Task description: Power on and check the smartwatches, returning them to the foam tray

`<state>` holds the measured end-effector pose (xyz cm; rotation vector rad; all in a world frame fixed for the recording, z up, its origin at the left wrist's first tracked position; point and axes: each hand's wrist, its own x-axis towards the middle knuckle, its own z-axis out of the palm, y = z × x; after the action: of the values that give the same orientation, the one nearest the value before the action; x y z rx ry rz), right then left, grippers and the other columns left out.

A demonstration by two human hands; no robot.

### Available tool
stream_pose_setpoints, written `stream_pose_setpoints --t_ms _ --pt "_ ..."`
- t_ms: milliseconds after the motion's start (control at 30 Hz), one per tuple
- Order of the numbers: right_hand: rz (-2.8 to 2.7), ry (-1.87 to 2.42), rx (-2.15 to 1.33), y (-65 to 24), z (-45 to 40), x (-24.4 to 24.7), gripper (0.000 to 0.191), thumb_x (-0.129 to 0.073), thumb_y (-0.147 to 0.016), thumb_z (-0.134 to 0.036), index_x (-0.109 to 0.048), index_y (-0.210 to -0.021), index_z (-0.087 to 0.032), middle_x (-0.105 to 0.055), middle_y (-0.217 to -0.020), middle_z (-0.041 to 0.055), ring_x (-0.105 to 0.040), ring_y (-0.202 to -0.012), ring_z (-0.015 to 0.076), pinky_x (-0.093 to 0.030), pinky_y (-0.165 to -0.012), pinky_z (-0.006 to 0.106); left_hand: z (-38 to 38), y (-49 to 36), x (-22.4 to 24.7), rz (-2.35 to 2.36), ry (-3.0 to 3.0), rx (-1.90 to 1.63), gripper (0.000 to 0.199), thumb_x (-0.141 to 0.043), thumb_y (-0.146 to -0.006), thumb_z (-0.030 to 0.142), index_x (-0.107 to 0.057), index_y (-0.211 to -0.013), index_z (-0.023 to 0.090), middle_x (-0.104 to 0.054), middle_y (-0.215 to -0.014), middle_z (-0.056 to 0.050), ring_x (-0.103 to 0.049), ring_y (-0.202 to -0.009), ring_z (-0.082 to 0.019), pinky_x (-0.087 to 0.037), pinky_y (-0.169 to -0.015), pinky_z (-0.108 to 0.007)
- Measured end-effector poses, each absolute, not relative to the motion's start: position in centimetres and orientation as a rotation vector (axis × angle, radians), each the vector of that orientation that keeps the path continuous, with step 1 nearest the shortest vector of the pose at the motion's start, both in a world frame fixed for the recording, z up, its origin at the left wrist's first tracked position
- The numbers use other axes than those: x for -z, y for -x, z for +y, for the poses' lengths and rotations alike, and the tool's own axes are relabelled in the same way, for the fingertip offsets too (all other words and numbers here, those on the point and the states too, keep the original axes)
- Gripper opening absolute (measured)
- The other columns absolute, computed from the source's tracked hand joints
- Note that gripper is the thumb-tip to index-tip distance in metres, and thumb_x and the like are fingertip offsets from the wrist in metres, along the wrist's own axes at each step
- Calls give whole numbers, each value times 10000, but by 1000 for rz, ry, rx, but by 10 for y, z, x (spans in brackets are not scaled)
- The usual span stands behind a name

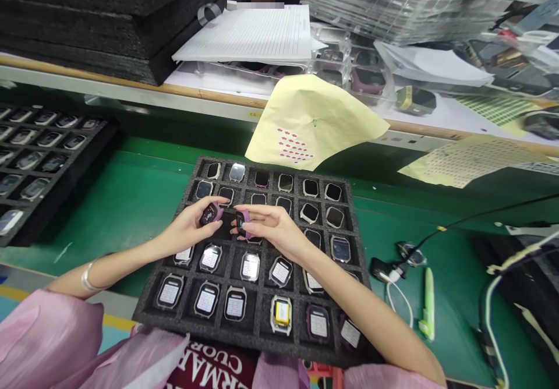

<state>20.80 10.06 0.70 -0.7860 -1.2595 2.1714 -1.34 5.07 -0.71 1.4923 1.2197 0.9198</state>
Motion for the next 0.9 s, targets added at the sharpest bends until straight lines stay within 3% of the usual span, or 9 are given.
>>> stream_pose_setpoints --t_ms 433,600,767,900 --pt "-1351 847 -2088 -207 98 -12 360 -764 -774 -192 -700 -1127 -204 -747 -955 63 -709 -871 180 -544 -800 290 55 14 4 1192 -1506 -884 416 -568 -814 179 -516 -1226 167 -616 -1028 -49 -579 -936 -193 -442 -884 -320" --pt "-1330 837 -2101 -207 98 -10 359 -761 -784 -197 -697 -1137 -208 -743 -955 62 -709 -894 181 -546 -780 264 59 12 7 1281 -1525 -920 461 -574 -820 207 -492 -1270 156 -612 -1137 -75 -575 -1028 -210 -428 -951 -335" --pt "-1324 858 -2081 -206 99 -7 367 -767 -779 -216 -696 -1138 -192 -742 -930 67 -709 -874 194 -560 -755 284 61 12 9 1241 -1532 -889 431 -569 -789 169 -530 -1218 149 -637 -1061 -62 -595 -964 -199 -451 -915 -328" --pt "-1334 922 -2051 -207 100 -7 371 -789 -750 -225 -708 -1110 -182 -744 -914 72 -713 -854 204 -574 -746 301 63 13 10 1247 -1544 -892 412 -553 -785 151 -534 -1197 158 -632 -1097 -67 -584 -1018 -206 -429 -956 -344"
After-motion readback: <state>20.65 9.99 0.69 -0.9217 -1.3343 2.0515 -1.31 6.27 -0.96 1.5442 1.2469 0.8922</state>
